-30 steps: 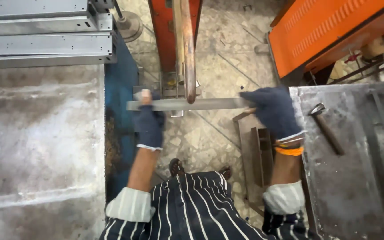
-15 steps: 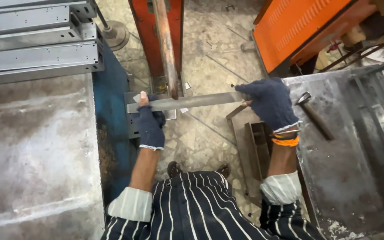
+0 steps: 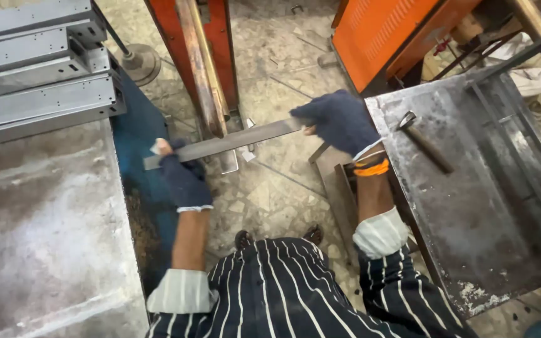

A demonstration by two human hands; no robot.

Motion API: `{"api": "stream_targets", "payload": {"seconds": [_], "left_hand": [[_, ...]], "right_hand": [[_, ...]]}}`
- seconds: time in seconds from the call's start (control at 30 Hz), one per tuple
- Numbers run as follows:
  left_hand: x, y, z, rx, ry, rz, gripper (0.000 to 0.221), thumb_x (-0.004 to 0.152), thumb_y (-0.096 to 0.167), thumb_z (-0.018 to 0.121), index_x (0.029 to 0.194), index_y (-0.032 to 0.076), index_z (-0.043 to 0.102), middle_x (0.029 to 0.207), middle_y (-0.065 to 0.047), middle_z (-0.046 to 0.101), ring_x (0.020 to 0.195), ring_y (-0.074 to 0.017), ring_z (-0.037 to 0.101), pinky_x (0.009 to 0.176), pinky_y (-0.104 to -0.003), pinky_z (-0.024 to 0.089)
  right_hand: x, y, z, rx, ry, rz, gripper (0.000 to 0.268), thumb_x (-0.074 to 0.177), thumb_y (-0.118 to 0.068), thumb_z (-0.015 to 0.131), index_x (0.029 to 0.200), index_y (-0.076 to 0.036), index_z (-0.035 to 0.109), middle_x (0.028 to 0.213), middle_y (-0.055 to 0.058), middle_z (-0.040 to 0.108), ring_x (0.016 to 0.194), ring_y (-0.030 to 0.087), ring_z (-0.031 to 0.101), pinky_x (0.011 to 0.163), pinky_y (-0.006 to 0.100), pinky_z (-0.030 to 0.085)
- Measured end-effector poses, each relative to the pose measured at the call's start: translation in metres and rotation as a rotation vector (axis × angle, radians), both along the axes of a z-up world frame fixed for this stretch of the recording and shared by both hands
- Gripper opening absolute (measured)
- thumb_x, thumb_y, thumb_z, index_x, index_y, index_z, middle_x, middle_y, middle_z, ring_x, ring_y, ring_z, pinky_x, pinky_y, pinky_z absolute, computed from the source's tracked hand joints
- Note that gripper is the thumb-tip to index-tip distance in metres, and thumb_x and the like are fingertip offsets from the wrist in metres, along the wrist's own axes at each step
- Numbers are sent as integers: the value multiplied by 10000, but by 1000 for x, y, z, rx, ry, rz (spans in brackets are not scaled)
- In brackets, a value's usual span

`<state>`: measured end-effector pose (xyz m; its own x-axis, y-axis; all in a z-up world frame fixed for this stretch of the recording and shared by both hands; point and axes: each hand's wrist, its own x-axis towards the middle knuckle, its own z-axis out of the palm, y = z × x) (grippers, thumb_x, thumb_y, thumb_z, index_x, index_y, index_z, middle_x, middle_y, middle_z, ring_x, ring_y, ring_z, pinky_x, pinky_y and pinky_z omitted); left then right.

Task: Spot welding metal components together using a welding machine.

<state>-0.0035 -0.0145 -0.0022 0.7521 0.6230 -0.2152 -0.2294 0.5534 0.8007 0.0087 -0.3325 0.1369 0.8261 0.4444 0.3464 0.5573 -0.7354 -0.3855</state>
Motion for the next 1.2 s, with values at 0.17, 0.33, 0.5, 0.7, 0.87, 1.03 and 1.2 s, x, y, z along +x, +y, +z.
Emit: {"api": "stream_targets", "payload": {"seconds": [0.17, 0.33, 0.5, 0.7, 0.87, 1.03, 1.2], "left_hand": [[-2, 3, 1, 65, 85, -1, 369, 987, 474, 650, 868, 127, 685, 776, 4, 576, 656, -120, 488, 621, -304, 403], [10, 56, -18, 109, -3, 162, 412, 981, 486, 637, 858, 97, 696, 873, -25, 650, 823, -163, 602, 820, -353, 533], [3, 32, 15, 11, 156, 151, 440, 970, 498, 645, 803, 92, 678, 744, -33, 591, 678, -184, 527, 664, -359, 428], [0, -20, 5, -8, -12, 31, 350, 1010, 439, 650, 838, 134, 642, 785, 11, 566, 705, -132, 491, 667, -330, 407], [21, 67, -47, 101, -51, 214, 417, 999, 467, 630, 793, 104, 635, 801, -15, 605, 781, -168, 580, 762, -343, 533], [18, 99, -50, 45, -66, 267, 453, 980, 496, 633, 787, 87, 649, 804, -47, 610, 819, -210, 616, 777, -394, 543], [14, 36, 25, 9, 147, 98, 403, 956, 470, 701, 759, 126, 626, 666, -4, 634, 520, -146, 549, 448, -310, 427]], "right_hand": [[-2, 4, -10, -12, 27, -99, 431, 696, -108, 825, 1112, -222, 806, 919, 47, 765, 802, 240, 726, 687, 377, 550], [-29, 71, 17, -78, -116, -129, 391, 686, -76, 796, 1022, -276, 827, 819, 4, 767, 713, 261, 696, 581, 427, 480], [-21, 43, 10, -134, -90, -124, 399, 710, -106, 810, 1053, -311, 818, 856, -17, 784, 707, 242, 710, 588, 399, 496], [-3, -10, -4, -76, 34, -125, 413, 727, -143, 826, 1122, -258, 798, 909, 35, 771, 768, 230, 727, 688, 378, 541], [-21, 53, -9, -141, -91, -104, 436, 765, -85, 739, 1135, -309, 793, 924, -14, 778, 777, 242, 702, 684, 409, 530], [-34, 78, 6, -273, -1, -100, 348, 773, -169, 763, 1097, -295, 771, 873, -9, 755, 762, 295, 652, 553, 479, 473], [-10, 16, -3, 13, 56, -17, 357, 830, -183, 810, 1180, -239, 776, 943, 32, 780, 719, 225, 726, 624, 375, 543]]}}
